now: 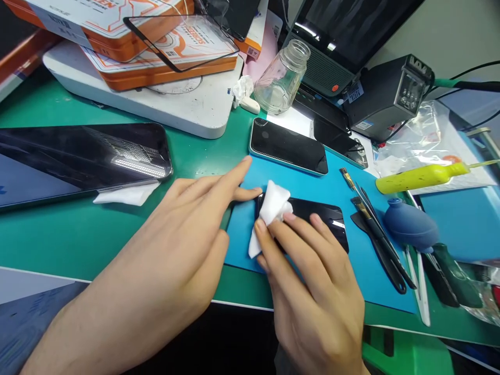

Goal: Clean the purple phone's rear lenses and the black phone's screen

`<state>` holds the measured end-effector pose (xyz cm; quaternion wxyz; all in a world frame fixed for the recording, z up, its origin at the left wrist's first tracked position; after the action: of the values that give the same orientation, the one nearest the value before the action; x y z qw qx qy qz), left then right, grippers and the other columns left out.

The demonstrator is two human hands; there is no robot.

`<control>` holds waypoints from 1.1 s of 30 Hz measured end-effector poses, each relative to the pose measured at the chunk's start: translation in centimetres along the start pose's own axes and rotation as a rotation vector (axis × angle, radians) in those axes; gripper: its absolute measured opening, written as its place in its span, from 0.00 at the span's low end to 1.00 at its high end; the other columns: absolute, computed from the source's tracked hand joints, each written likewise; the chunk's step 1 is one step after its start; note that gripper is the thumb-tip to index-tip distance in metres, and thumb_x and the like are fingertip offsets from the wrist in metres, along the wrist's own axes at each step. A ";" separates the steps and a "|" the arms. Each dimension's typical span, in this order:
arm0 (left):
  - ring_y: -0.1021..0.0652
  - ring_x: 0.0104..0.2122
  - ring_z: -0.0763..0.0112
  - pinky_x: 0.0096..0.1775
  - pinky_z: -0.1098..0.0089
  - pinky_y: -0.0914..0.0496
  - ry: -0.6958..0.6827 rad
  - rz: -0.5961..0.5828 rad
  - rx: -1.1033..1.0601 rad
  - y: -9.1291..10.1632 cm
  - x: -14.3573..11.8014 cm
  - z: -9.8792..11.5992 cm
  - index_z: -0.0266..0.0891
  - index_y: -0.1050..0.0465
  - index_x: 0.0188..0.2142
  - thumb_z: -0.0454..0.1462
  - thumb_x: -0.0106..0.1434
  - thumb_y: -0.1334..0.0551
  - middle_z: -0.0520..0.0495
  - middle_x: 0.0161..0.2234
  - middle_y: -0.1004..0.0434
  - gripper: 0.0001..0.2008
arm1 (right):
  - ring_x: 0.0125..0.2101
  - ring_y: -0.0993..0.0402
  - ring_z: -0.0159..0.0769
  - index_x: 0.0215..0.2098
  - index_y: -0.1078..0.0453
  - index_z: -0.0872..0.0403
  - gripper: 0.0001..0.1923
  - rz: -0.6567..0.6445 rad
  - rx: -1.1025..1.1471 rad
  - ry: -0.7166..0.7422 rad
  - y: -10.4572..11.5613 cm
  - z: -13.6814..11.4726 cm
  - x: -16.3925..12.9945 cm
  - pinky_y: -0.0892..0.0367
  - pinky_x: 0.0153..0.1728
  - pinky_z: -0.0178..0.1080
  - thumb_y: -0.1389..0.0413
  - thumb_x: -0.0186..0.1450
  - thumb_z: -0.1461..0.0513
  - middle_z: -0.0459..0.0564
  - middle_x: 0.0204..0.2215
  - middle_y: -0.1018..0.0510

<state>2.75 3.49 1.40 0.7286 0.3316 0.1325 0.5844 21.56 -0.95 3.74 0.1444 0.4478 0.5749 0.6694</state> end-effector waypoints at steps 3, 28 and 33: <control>0.38 0.74 0.77 0.72 0.69 0.45 0.008 -0.004 -0.007 0.1 -0.1 -0.1 0.51 0.55 0.80 0.29 0.74 0.52 0.63 0.71 0.30 0.38 | 0.66 0.25 0.50 0.64 0.24 0.65 0.22 -0.021 -0.002 0.019 0.0 -0.1 0.0 0.34 0.74 0.55 0.39 0.73 0.73 0.58 0.60 0.17; 0.38 0.73 0.74 0.73 0.71 0.48 -0.024 0.077 0.062 -0.2 -0.3 0.3 0.45 0.52 0.79 0.30 0.77 0.53 0.54 0.75 0.36 0.32 | 0.65 0.26 0.47 0.63 0.23 0.64 0.20 -0.035 0.010 0.001 -0.6 1.8 3.2 0.36 0.74 0.51 0.42 0.75 0.72 0.57 0.60 0.19; 0.39 0.73 0.74 0.72 0.73 0.49 -0.047 0.067 0.074 -0.3 -0.2 0.2 0.42 0.51 0.78 0.29 0.77 0.53 0.52 0.74 0.35 0.32 | 0.67 0.28 0.47 0.64 0.24 0.66 0.21 -0.064 0.047 0.021 -0.9 1.8 3.4 0.36 0.74 0.51 0.42 0.74 0.74 0.59 0.62 0.20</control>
<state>3.08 3.20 1.34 0.6989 0.3760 0.1256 0.5952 20.79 2.82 4.31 0.1492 0.4253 0.6058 0.6556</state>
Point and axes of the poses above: each hand's wrist, its own x-axis towards the middle knuckle, its own y-axis out of the back of the hand, z = x × y, the point moved 4 cm from there along x, towards the middle knuckle
